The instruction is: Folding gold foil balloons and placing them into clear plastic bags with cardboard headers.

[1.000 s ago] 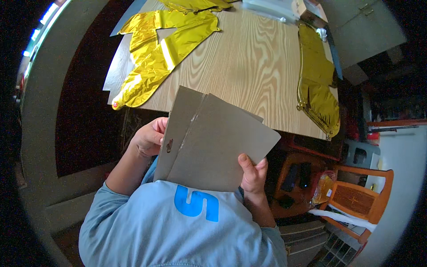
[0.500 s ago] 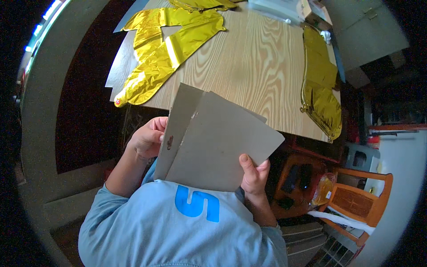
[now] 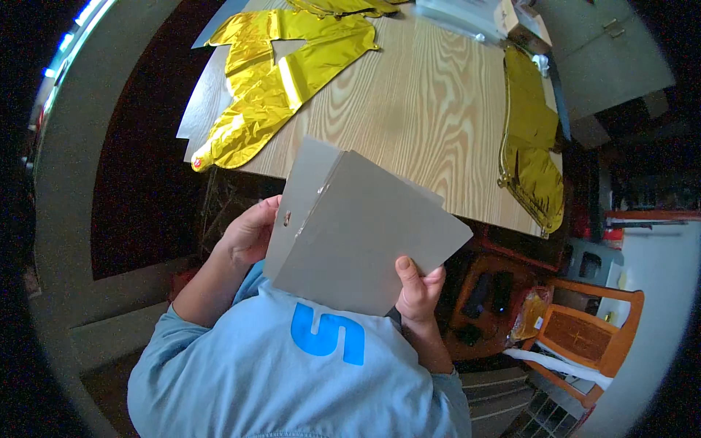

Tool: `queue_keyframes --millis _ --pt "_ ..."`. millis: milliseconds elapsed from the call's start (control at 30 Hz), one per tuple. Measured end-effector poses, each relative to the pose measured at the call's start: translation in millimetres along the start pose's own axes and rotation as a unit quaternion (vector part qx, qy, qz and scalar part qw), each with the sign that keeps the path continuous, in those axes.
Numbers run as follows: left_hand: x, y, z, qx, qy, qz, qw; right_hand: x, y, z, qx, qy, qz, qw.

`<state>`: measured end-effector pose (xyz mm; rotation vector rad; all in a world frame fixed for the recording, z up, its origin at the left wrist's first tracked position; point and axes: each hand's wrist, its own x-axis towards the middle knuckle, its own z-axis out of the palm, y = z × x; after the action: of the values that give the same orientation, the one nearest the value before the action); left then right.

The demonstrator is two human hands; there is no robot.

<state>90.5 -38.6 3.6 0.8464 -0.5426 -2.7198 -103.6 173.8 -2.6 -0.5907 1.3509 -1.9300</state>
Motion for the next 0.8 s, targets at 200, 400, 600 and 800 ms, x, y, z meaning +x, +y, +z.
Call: queue_keyframes --millis 200,400,600,800 --pt "-2 -12 -102 -0.028 0.117 0.105 0.987 4 -2 9 0.036 0.011 -0.005 0.999" --pt "-25 -50 -384 0.284 0.489 0.19 0.802 12 -5 15 0.074 0.041 0.014 0.996" --pt "-8 -63 -417 0.608 0.567 -0.013 0.556 17 2 13 0.084 0.066 0.024 0.994" --pt "17 -42 -371 0.668 0.387 0.056 0.633 23 -3 17 0.094 0.095 0.012 0.991"
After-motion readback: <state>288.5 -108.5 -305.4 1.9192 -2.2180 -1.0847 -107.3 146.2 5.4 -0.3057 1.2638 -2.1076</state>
